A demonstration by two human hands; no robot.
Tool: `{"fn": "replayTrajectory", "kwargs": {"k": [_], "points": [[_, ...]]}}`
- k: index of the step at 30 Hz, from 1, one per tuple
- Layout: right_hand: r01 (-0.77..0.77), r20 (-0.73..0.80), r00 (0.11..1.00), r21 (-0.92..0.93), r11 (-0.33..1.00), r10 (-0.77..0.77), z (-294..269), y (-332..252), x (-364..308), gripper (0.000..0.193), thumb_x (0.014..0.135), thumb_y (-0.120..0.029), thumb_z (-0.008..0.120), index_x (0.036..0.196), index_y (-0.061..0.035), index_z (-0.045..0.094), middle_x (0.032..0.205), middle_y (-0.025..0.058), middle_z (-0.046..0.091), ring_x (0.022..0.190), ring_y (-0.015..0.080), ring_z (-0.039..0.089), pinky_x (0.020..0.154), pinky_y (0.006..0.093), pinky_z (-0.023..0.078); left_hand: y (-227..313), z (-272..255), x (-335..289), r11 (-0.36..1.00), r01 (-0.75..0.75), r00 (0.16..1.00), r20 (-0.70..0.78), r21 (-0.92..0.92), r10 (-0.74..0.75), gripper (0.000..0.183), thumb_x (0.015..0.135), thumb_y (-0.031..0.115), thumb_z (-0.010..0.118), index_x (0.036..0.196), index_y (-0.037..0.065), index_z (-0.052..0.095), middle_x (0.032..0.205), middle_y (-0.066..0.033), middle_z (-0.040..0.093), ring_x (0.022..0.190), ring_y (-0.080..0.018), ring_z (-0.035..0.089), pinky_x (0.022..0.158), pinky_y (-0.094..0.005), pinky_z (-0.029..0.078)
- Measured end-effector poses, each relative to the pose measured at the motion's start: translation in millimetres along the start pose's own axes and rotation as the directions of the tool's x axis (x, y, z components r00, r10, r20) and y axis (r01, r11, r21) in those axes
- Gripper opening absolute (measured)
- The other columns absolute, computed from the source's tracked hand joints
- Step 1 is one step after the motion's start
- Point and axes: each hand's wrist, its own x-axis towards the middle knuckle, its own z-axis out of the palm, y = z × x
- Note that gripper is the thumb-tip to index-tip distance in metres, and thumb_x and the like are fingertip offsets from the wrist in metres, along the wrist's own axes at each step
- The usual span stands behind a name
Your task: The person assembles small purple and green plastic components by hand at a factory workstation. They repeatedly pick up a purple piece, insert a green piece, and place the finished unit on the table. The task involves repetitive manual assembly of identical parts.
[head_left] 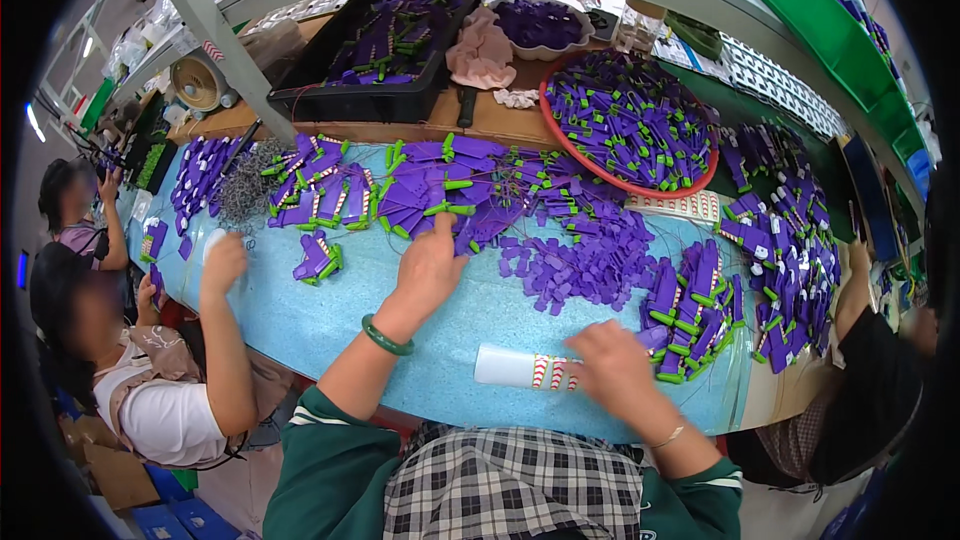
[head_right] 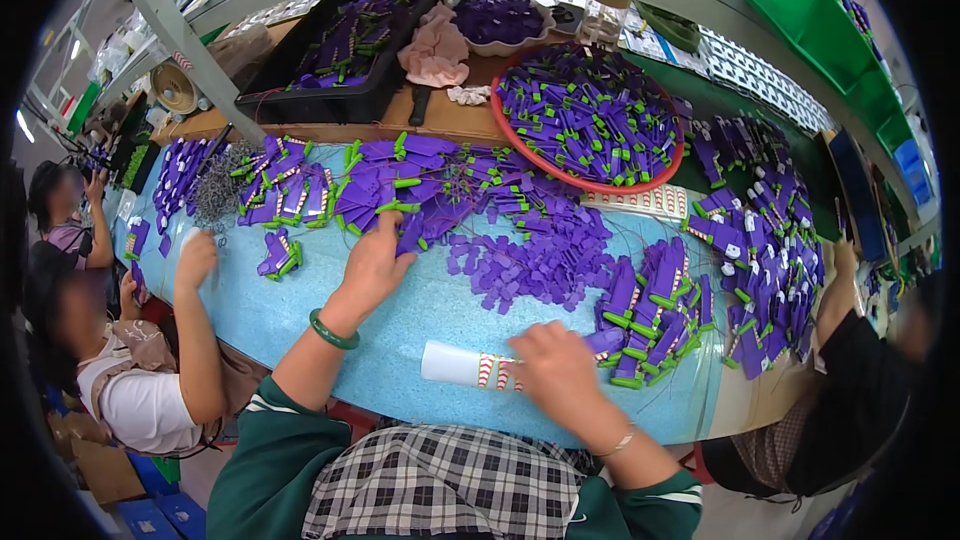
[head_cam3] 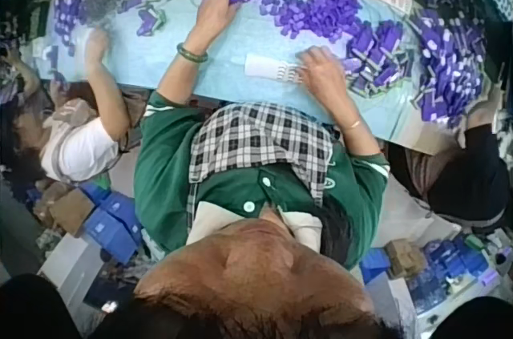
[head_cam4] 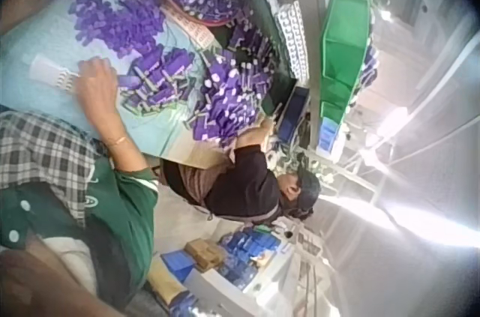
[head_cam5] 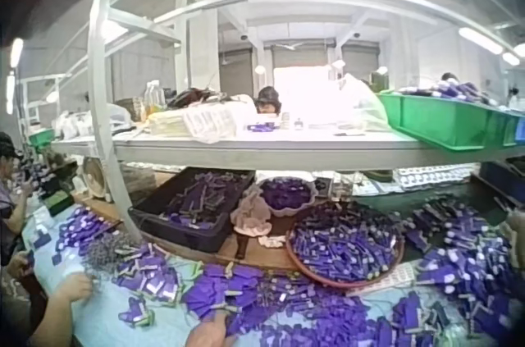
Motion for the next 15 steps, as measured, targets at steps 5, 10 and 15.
{"fn": "replayTrajectory", "kwargs": {"k": [5,10,15], "points": [[-0.034,-0.080,0.996,0.041,0.999,0.037,40,-21,4,0.016,0.069,-0.016,0.072,0.082,-0.0115,0.064,0.079,0.0013,0.053,0.080,0.0200,0.054,0.066,0.0346,0.043,-3,-8,-51,0.936,-0.165,0.963,0.153,-0.312,0.221,0.031,0.086,0.004,0.058,0.113,0.001,0.043,0.082,-0.0149,0.061,0.077,-0.0306,0.062,0.062,-0.0386,0.049],[0.010,-0.120,0.993,0.157,0.988,0.009,49,-15,3,0.013,0.069,-0.013,0.072,0.080,-0.0123,0.065,0.079,0.0004,0.055,0.078,0.0195,0.054,0.064,0.0337,0.042,57,-13,-112,0.239,0.376,0.915,0.399,-0.895,0.054,0.013,0.096,0.007,0.046,0.107,0.001,0.047,0.090,-0.0050,0.057,0.084,-0.0146,0.059,0.065,-0.0287,0.054],[0.057,-0.160,0.987,0.294,0.954,-0.009,55,-8,1,0.013,0.070,-0.009,0.071,0.081,-0.0098,0.065,0.083,0.0025,0.060,0.079,0.0214,0.057,0.068,0.0346,0.044,47,38,-116,0.254,0.484,0.843,0.524,-0.837,0.121,0.015,0.096,0.008,0.048,0.109,0.000,0.051,0.093,-0.0067,0.057,0.085,-0.0142,0.059,0.065,-0.0276,0.055]]}}
